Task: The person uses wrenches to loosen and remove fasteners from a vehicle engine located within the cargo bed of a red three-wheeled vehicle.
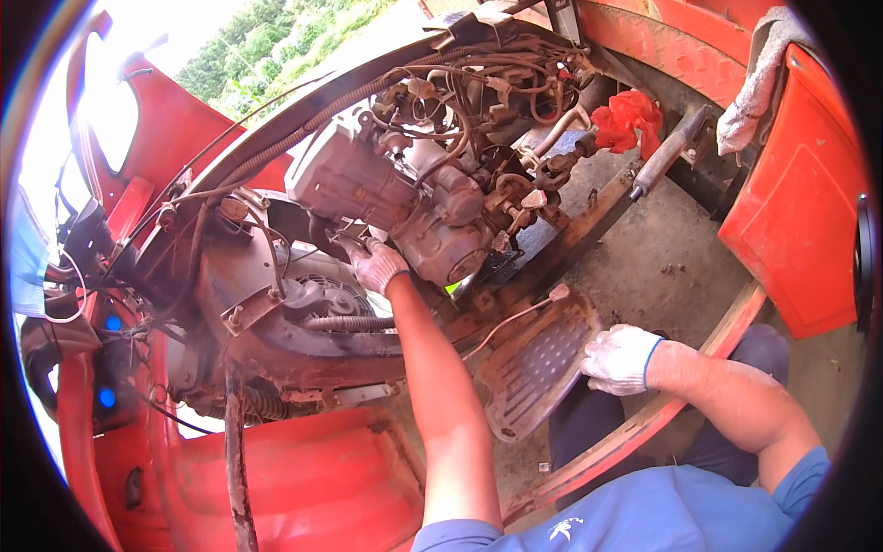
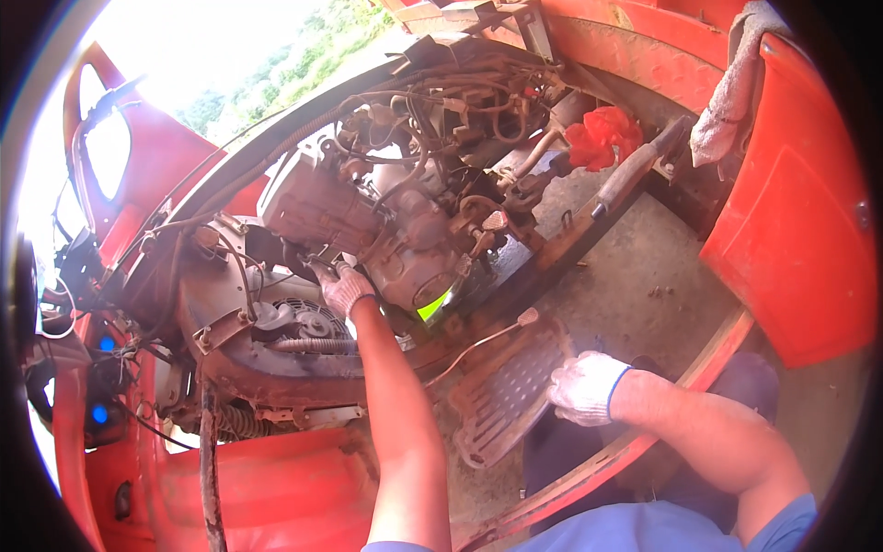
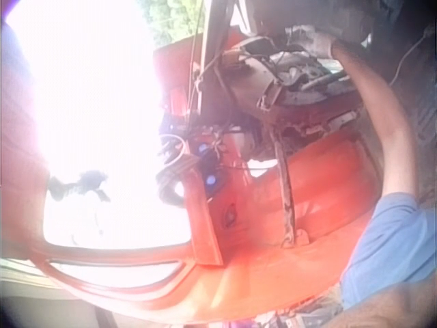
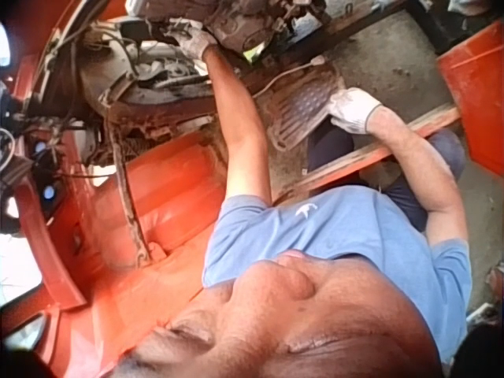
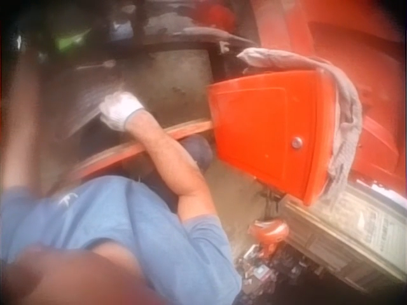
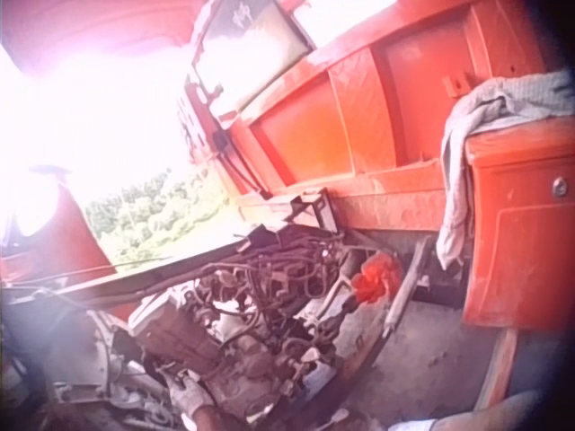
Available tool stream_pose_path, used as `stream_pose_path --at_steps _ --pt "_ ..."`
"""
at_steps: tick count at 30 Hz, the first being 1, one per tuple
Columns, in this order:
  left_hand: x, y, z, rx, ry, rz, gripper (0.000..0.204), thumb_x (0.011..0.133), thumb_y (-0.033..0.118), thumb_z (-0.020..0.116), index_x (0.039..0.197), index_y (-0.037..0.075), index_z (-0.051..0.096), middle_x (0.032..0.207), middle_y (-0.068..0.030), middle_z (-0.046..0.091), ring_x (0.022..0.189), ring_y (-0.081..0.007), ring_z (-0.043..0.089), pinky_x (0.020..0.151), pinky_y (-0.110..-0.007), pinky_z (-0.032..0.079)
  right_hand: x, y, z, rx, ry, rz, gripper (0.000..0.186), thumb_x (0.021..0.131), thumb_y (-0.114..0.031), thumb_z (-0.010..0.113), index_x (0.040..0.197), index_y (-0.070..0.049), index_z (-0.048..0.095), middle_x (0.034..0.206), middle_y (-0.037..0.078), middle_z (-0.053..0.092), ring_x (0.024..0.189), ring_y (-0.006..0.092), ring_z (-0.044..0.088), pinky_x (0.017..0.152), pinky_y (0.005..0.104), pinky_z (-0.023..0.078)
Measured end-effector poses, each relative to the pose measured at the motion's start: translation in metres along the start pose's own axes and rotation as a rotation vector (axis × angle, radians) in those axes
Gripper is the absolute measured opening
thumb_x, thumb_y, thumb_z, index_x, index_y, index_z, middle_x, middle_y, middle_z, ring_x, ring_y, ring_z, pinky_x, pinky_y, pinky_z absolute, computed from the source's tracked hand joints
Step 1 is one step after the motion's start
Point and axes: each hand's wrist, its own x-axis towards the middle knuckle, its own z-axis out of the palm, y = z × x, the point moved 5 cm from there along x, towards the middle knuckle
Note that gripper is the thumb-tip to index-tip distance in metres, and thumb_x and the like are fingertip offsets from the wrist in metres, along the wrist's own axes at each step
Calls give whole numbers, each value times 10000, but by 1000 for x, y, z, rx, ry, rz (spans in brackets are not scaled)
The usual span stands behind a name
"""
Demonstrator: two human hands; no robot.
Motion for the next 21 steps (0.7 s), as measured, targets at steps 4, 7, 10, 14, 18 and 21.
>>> stream_pose_path --at_steps 4,7,10,14,18,21 --pt "6 -17 4 -86 27 64 590 959 183 538 1512 -1 447 1467 -232 552 1286 -318 596 1067 -354 442 0 -2 2 2 14 -21 280 922 -326 657 921 -51 710 938 156 709 925 349 714 832 473 568" --pt "26 -37 -2 -380 -95 22 530 941 177 559 1424 -41 536 1324 -228 650 1131 -285 661 978 -351 484 2 -6 0 13 18 -34 284 914 -328 662 919 -48 709 932 155 709 918 349 715 826 472 569" --pt "41 -26 -14 -152 -227 -28 288 916 179 592 1092 -32 679 905 -173 724 773 -245 661 723 -373 501 2 2 6 -5 18 -10 282 912 -326 663 917 -48 713 922 153 710 920 343 714 817 470 570" --pt "57 -2 -48 -1144 -345 -802 223 977 321 624 981 109 691 826 -130 699 522 -266 575 494 -380 458 -2 10 6 -24 22 25 283 911 -326 654 921 -51 719 920 149 711 908 337 711 806 467 569" --pt "11 70 -61 -1128 -4 -752 192 969 288 597 897 112 567 616 11 493 463 -112 431 469 -304 308 -2 6 1 -15 31 4 284 921 -326 647 935 -49 708 936 150 710 920 339 710 821 472 565" --pt "22 54 -55 -1270 -272 -746 238 1013 196 531 822 134 658 619 -38 536 534 -241 452 543 -412 386 -3 1 0 -18 -4 6 287 928 -330 646 934 -49 704 954 156 708 944 342 709 837 470 564"
